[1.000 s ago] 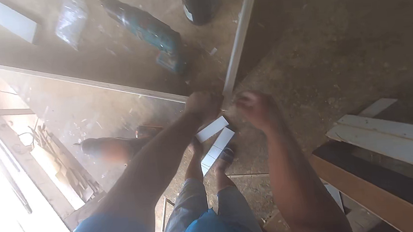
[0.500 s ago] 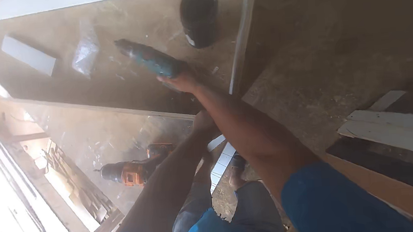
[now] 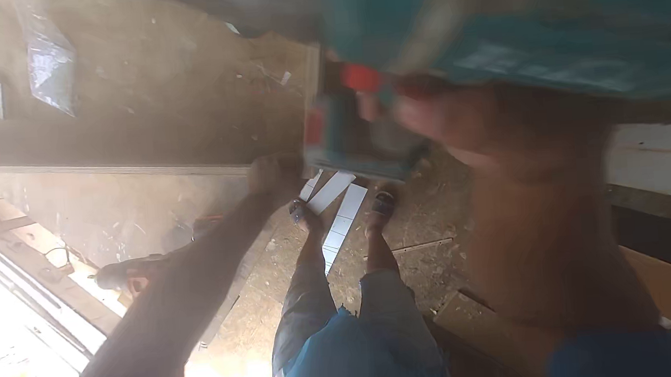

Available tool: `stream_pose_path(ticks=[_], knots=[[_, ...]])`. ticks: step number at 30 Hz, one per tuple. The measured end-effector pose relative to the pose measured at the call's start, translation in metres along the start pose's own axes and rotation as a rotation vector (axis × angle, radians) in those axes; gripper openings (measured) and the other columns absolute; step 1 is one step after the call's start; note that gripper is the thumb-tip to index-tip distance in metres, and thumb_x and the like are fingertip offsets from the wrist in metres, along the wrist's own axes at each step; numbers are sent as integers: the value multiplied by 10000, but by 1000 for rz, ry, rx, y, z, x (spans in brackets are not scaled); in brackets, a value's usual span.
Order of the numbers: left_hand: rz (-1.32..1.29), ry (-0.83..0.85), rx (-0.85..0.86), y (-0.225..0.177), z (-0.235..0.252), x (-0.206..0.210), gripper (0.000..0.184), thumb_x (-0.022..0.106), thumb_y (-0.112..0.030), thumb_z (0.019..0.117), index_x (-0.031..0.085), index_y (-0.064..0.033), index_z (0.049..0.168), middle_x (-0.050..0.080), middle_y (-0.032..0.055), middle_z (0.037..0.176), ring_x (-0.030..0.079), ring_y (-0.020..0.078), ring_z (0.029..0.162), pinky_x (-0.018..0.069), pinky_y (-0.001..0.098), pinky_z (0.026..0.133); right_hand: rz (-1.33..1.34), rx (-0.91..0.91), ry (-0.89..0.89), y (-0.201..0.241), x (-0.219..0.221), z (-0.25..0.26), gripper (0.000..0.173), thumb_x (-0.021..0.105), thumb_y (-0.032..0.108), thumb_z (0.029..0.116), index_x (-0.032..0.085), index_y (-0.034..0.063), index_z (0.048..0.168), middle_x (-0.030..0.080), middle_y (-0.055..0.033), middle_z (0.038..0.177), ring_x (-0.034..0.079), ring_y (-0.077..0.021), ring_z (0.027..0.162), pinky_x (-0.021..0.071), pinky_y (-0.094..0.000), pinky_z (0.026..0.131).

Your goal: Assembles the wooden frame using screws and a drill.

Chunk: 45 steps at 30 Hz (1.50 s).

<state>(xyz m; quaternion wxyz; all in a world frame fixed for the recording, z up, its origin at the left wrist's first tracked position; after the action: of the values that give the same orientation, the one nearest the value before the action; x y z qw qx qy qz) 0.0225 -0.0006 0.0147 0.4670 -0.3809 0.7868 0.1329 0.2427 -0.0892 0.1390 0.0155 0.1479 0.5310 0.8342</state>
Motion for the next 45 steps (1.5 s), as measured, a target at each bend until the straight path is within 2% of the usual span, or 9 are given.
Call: stream_pose_path(ticks=[3, 5, 9, 11, 13, 16, 20, 29, 45], knots=[[49, 45, -10, 1, 2, -2, 402, 693, -427, 929, 730, -37, 1016, 735, 189, 1031, 714, 407, 996, 537, 658, 802, 15, 188, -97, -25, -80, -90, 364, 797, 277, 885, 655, 120, 1181, 725, 18, 1046, 701, -144, 935, 622, -351, 821], [98, 78, -37, -4, -1, -4, 468, 680, -447, 940, 720, 10, 1031, 724, 251, 1033, 702, 470, 998, 514, 700, 803, 56, 358, -181, -56, -111, -151, 443, 810, 264, 858, 625, 130, 1238, 729, -17, 1066, 713, -184, 926, 626, -385, 817], [165, -14, -21, -1, -3, 2, 571, 654, -519, 924, 668, 51, 899, 696, 285, 900, 696, 515, 858, 494, 715, 702, 202, 773, -399, -96, -121, -230, 289, 698, 116, 831, 662, 81, 1115, 752, -66, 983, 709, -160, 769, 614, -308, 676], [163, -43, -22, 0, -3, 3, 597, 646, -537, 932, 661, 59, 907, 694, 295, 891, 693, 527, 848, 486, 732, 699, 275, 905, -447, -105, -115, -247, 168, 616, 75, 866, 676, 72, 1024, 749, -61, 927, 683, -131, 679, 595, -271, 595], [168, -65, -27, -2, -2, 3, 621, 640, -559, 927, 664, 61, 918, 695, 302, 878, 691, 534, 837, 474, 737, 696, 353, 964, -454, -112, -109, -254, 139, 573, 49, 897, 672, 60, 994, 737, -71, 904, 672, -135, 639, 595, -272, 569], [212, -89, -26, -5, -4, 5, 664, 607, -589, 937, 665, 71, 989, 699, 325, 927, 691, 548, 882, 469, 742, 730, 452, 990, -412, -123, -101, -256, 156, 539, 41, 930, 659, 36, 1030, 746, -110, 933, 679, -156, 632, 597, -290, 572], [223, -160, 43, 1, -2, 8, 657, 597, -607, 942, 674, 43, 995, 709, 294, 919, 706, 496, 864, 486, 698, 716, 485, 996, -382, -133, -93, -248, 164, 546, 54, 929, 654, 19, 1047, 732, -127, 948, 684, -183, 633, 610, -321, 562], [202, -218, 65, 12, 0, 13, 618, 630, -608, 925, 695, -6, 1049, 735, 240, 938, 729, 426, 872, 521, 648, 725, 492, 1029, -359, -138, -85, -233, 138, 573, 56, 918, 662, 14, 1014, 731, -135, 931, 675, -178, 615, 598, -304, 542], [207, -255, 86, 11, -1, 15, 594, 634, -600, 926, 695, -12, 982, 727, 222, 867, 724, 403, 794, 514, 609, 664, 476, 1067, -347, -133, -88, -228, 150, 574, 59, 921, 663, 22, 1036, 727, -140, 942, 676, -190, 617, 608, -320, 560]])
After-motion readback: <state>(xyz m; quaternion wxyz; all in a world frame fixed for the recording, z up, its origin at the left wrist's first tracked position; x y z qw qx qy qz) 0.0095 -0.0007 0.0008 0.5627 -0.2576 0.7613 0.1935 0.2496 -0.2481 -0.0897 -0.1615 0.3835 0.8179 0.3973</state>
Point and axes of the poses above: each hand's wrist, its own z-axis towards the middle knuckle, its own x-axis out of the palm, y = z × x, the point moved 1 cm from there along z, towards the middle knuckle
